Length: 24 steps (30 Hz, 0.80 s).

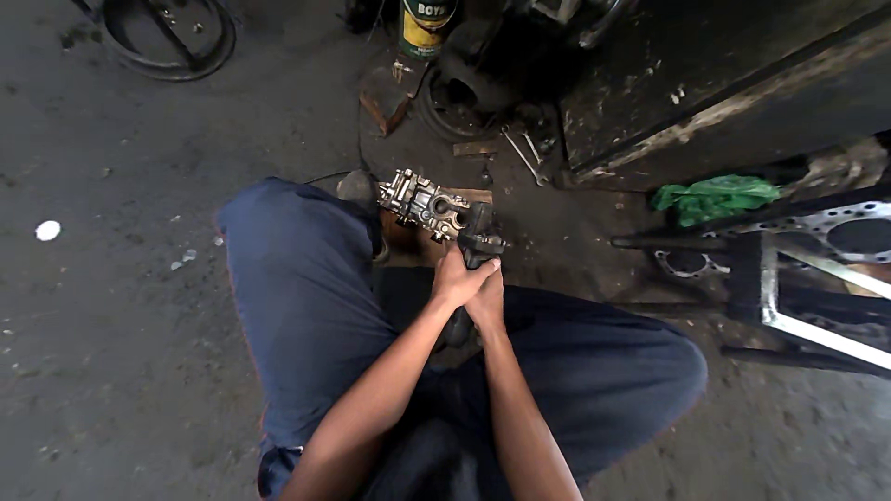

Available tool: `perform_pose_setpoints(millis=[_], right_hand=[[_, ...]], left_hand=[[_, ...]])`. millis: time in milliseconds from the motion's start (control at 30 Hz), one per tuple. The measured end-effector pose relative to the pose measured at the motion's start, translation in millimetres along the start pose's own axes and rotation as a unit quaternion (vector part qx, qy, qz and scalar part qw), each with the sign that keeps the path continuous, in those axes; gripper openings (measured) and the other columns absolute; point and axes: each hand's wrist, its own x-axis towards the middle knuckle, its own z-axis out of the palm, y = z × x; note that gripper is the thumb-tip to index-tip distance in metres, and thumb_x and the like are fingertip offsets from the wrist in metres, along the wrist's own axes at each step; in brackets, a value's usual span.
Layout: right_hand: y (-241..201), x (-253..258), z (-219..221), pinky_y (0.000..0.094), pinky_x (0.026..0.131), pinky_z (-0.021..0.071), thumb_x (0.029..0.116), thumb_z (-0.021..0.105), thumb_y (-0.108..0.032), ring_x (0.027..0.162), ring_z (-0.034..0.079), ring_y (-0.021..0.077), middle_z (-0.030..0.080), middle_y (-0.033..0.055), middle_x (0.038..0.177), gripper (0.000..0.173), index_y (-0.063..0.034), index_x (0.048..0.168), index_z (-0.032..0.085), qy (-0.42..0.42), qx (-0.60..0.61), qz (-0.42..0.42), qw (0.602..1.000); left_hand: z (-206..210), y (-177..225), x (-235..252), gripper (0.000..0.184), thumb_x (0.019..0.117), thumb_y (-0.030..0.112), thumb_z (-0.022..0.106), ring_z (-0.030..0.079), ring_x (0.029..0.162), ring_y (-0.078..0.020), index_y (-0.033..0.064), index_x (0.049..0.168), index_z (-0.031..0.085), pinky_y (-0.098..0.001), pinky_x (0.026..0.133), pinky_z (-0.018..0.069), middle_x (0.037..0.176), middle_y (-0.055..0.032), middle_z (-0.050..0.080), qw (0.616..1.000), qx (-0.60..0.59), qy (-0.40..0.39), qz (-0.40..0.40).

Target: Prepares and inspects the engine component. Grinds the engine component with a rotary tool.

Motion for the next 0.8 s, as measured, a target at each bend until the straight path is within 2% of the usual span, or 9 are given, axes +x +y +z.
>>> perform_pose_setpoints(millis=[233, 433, 667, 800], right_hand=[[-3.5, 1.2, 0.3, 0.0440, 0.098, 0.0558, 0.0953, 0.070, -0.027, 0.107, 0.070, 0.0219, 0.071, 0.0153, 0.115, 0.059, 0.0026, 0.141, 0.048, -0.025, -0.030, 0.021, 0.999], [-25.6, -3.3, -4.5, 0.0499, 0.094, 0.0566, 0.0945, 0.072, -0.029, 0.102, 0.072, 0.0280, 0.072, 0.0170, 0.110, 0.062, 0.0009, 0.143, 0.047, -0.030, -0.110, 0.024, 0.993], [-17.7, 7.3, -3.0, 0.0469, 0.099, 0.0551, 0.0965, 0.070, -0.029, 0.108, 0.070, 0.0261, 0.071, 0.0173, 0.116, 0.062, 0.0018, 0.144, 0.045, -0.051, -0.105, 0.035, 0.993], [-22.3, 2.0, -9.4, 0.0468, 0.098, 0.0557, 0.0936, 0.072, -0.031, 0.107, 0.070, 0.0253, 0.071, 0.0173, 0.115, 0.065, 0.0031, 0.142, 0.046, -0.035, -0.093, 0.009, 0.995]], left_hand=[[0.1, -2.4, 0.8, 0.074, 0.0854, 0.049, 0.079, 0.067, 0.115, -0.0209, 0.0051, 0.139, 0.054, -0.0452, 0.102, 0.0544, 0.120, -0.0119, 0.070, 0.999, -0.018, 0.018, -0.023], [-5.4, -3.9, 0.5, 0.075, 0.0840, 0.048, 0.081, 0.068, 0.115, -0.0181, 0.0046, 0.140, 0.054, -0.0430, 0.103, 0.0553, 0.120, -0.0109, 0.071, 0.996, -0.086, 0.013, -0.020], [-3.3, -1.5, 6.2, 0.070, 0.0858, 0.047, 0.080, 0.068, 0.113, -0.0229, 0.0047, 0.135, 0.057, -0.0470, 0.101, 0.0550, 0.117, -0.0136, 0.071, 0.997, -0.064, 0.017, -0.044], [-2.6, 3.7, 0.5, 0.073, 0.0843, 0.050, 0.081, 0.068, 0.113, -0.0202, 0.0055, 0.136, 0.056, -0.0447, 0.101, 0.0551, 0.118, -0.0117, 0.071, 0.996, -0.075, 0.015, -0.039]])
